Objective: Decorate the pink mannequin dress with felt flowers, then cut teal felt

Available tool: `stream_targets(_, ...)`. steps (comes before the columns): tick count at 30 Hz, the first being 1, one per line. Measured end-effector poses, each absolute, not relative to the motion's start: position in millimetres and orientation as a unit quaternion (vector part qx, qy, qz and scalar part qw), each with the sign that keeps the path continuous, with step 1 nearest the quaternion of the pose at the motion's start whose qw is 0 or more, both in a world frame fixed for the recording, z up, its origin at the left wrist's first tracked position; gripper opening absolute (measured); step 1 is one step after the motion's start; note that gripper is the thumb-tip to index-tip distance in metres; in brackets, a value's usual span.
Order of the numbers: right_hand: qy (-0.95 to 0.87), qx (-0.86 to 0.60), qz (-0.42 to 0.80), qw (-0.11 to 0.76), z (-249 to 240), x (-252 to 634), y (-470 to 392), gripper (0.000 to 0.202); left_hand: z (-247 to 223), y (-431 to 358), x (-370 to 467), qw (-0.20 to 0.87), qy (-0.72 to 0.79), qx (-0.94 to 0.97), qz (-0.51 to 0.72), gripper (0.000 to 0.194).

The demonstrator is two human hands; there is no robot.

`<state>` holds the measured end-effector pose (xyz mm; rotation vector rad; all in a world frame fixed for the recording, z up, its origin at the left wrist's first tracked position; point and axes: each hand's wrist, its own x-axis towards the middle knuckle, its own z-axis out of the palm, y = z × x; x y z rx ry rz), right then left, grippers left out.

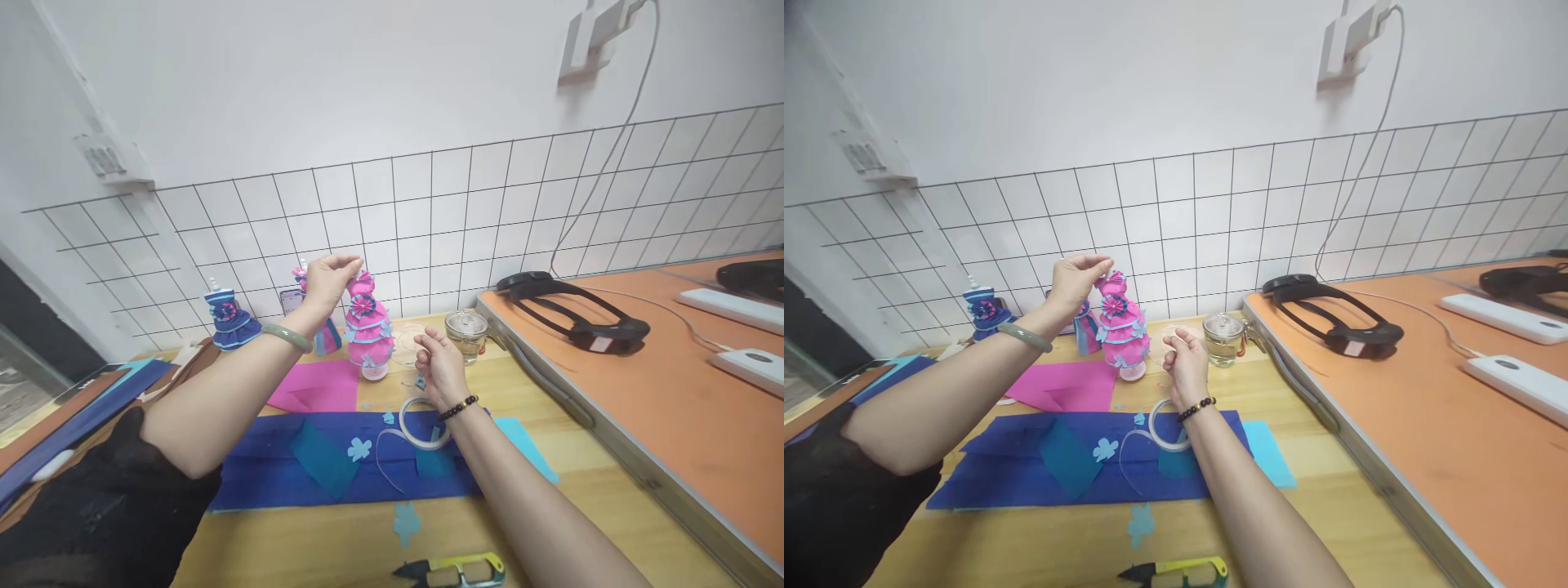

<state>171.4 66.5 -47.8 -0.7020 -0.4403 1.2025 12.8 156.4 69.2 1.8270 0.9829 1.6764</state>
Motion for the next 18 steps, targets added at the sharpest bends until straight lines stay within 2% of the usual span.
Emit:
stream_targets(11,-0.208,-0.315,0.56,0.737,-45.3,168.0,62.5,0.031,61.4,154.2,13.3,0.244,0.376,0.686,0.573,0.029)
stream_targets(18,-0.209,-0.316,0.565,0.733,-42.1,168.0,60.0,0.028,66.4,148.3,18.1,0.269,0.378,0.692,0.553,0.036)
